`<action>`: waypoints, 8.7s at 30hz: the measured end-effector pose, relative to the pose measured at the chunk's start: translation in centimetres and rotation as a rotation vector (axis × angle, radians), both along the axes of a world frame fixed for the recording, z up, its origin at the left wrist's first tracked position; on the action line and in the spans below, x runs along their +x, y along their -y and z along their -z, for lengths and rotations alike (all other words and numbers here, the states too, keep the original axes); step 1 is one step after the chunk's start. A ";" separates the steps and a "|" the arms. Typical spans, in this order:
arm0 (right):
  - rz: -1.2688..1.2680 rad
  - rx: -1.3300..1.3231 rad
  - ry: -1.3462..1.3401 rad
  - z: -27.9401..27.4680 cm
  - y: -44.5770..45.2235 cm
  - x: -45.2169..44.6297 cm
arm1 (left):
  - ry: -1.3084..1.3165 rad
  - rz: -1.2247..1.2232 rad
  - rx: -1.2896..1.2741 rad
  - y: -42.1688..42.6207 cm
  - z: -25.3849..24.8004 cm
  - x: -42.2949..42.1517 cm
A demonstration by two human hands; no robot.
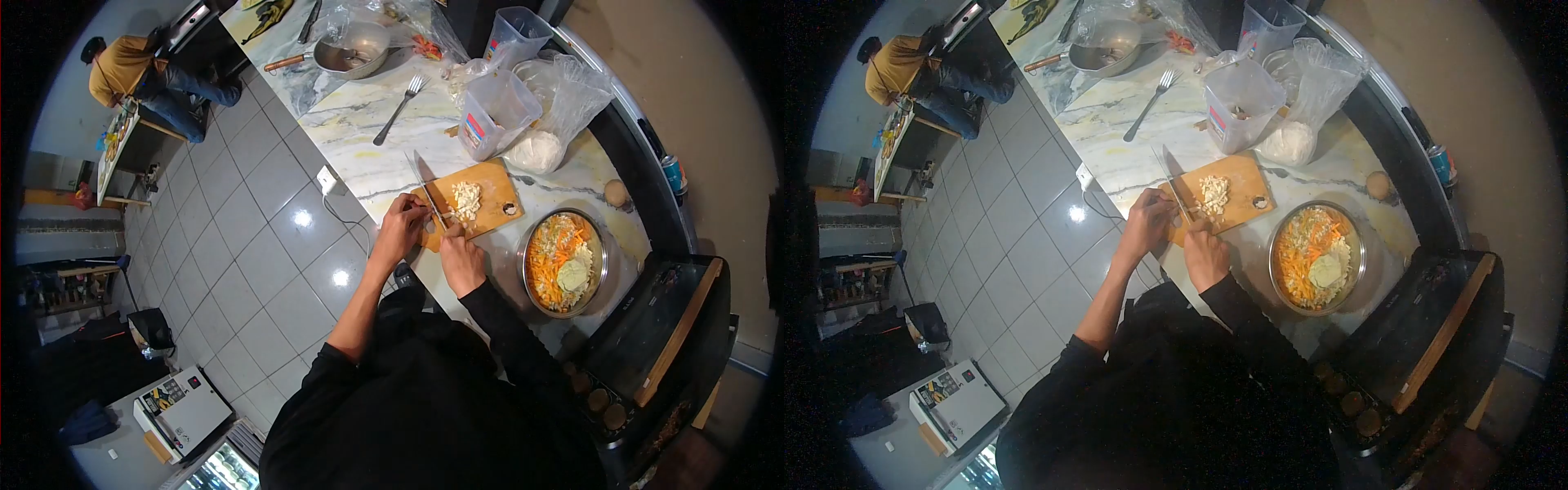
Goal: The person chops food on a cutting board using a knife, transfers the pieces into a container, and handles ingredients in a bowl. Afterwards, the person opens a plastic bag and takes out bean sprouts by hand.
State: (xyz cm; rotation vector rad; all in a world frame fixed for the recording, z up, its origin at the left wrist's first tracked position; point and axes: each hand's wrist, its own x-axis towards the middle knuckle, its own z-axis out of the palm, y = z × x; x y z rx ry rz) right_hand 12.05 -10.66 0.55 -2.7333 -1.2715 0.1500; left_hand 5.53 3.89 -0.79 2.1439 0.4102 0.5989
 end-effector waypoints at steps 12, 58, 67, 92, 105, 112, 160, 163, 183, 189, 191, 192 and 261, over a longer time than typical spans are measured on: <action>-0.049 0.044 -0.018 0.6 1.1 0.8 | -0.011 -0.024 -0.011 -0.1 0.4 -0.1; 0.167 0.127 -0.323 -3.3 4.3 -1.6 | -0.142 -0.034 -0.183 0.5 -2.1 0.6; 0.176 0.067 -0.232 -1.2 2.7 -3.7 | -0.127 -0.033 -0.185 0.0 -0.9 0.6; 0.153 0.399 -0.382 -2.5 7.1 1.2 | -0.086 0.035 -0.035 1.2 -1.5 0.9; 0.187 0.471 -0.456 -2.0 9.0 -0.4 | -0.164 0.041 0.265 2.0 -0.7 2.7; 0.236 0.530 -0.513 -2.0 9.1 -0.5 | -0.134 0.034 0.072 2.3 -1.9 3.2; 0.489 0.464 -0.205 1.5 7.6 -0.1 | 0.010 0.008 -0.779 1.6 -0.6 3.8; 0.490 0.329 -0.153 0.3 6.6 -0.2 | -0.002 -0.023 -0.783 1.8 -0.5 4.1; 0.243 1.104 -0.966 -0.2 0.3 4.0 | 0.043 0.034 -0.837 3.2 -1.4 4.2; 0.268 1.098 -1.061 0.1 0.4 4.1 | -0.009 0.026 -0.833 2.0 -0.4 3.9; 0.285 1.120 -1.041 0.4 0.5 4.2 | 0.011 -0.001 -0.872 1.9 -0.3 4.0; 0.301 1.143 -1.020 0.5 0.5 4.3 | 0.008 -0.001 -0.873 1.8 -0.6 4.1; 0.379 0.443 -0.168 2.0 7.8 -0.2 | -0.354 0.137 0.349 2.4 -2.3 1.8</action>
